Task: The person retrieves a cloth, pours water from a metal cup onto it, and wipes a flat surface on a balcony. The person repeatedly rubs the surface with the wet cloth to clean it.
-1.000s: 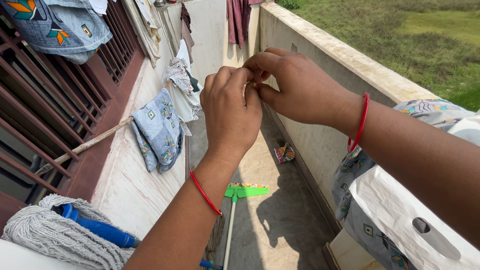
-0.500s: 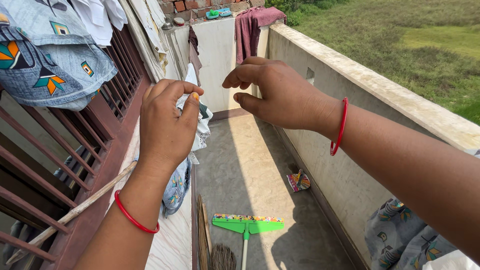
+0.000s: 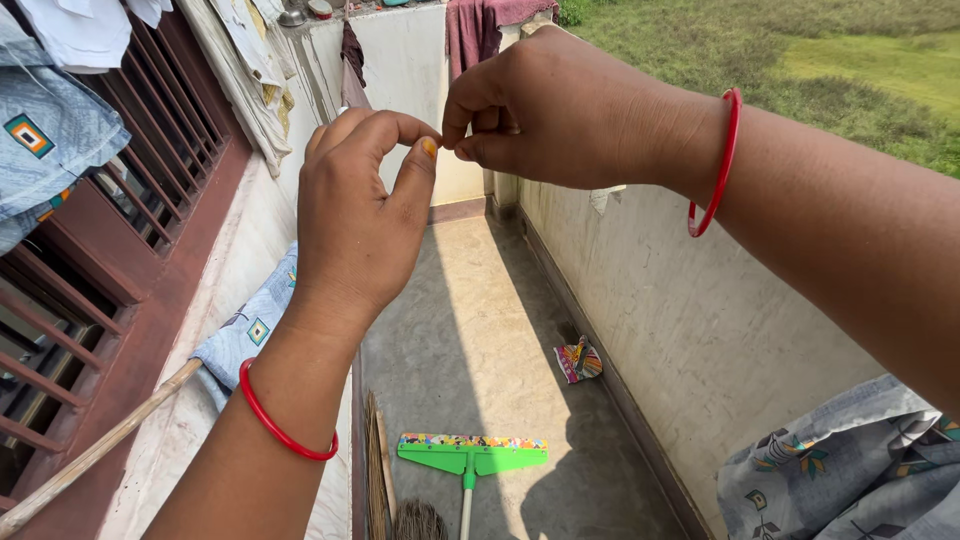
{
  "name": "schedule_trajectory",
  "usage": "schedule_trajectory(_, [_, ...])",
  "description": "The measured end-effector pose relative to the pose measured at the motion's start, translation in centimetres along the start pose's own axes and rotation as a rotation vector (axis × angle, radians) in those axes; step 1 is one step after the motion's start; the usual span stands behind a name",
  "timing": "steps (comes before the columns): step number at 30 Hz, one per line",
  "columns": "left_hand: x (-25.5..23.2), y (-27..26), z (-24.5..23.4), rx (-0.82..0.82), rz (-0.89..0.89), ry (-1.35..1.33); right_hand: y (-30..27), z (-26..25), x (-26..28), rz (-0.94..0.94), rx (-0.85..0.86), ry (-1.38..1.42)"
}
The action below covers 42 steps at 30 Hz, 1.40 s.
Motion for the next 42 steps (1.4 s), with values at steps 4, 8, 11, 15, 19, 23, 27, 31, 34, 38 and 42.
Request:
schedule_trajectory(4, [-1.0,1.9,4.4,0.022,0.092,-0.038,-0.9,-0.6,-3.6,0.058,0.02,-0.116])
schedule_trajectory(8, [-0.6,4.6,6.7,0.033,0.157,-0.029,-1.6,-1.3,-7.0,0.125,-0.023,-0.158])
schedule_trajectory(11, [-0.1,7.0,7.3,0.003,0.198,0.019,-1.1,-1.9,-9.1,0.087,-0.091,-0.154])
schedule_trajectory(15, [1.4,9.1,7.8,0.007,0.206,0.087,0.9,-1.6,-11.9,0.067,-0.211,-0.106])
schedule_trajectory(19, [3.7,10.7,7.5,0.004,0.192,0.171,4.0,-0.5,-13.3,0.04,-0.274,0.01])
schedule_trajectory(23, [5.8,11.8,6.1,-0.04,0.215,0.226,7.3,0.8,-13.0,-0.02,-0.32,0.01])
schedule_trajectory(27, [9.0,13.5,5.1,-0.047,0.172,0.26,10.7,2.2,-13.8,-0.013,-0.331,-0.017])
schedule_trajectory(31, [12.3,14.6,4.5,-0.061,0.179,0.29,14.2,4.0,-14.1,-0.104,-0.349,-0.028])
schedule_trajectory(34, [15.5,15.8,4.2,-0.075,0.152,0.295,17.1,5.1,-14.4,-0.177,-0.353,-0.054])
schedule_trajectory(38, [19.7,17.2,4.5,-0.098,0.125,0.263,20.5,7.1,-15.8,-0.19,-0.23,-0.073])
schedule_trajectory(42, [22.8,18.1,5.3,-0.091,0.124,0.227,22.8,9.3,-17.7,-0.11,-0.079,-0.112])
Point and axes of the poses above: each hand's wrist, its own y-axis towards the middle knuckle, its own z-axis out of the palm, x = y × z, the point moved 10 cm from there along y, towards the middle knuckle, and after that the axes turned 6 degrees about -y, right-handed, at the moved point
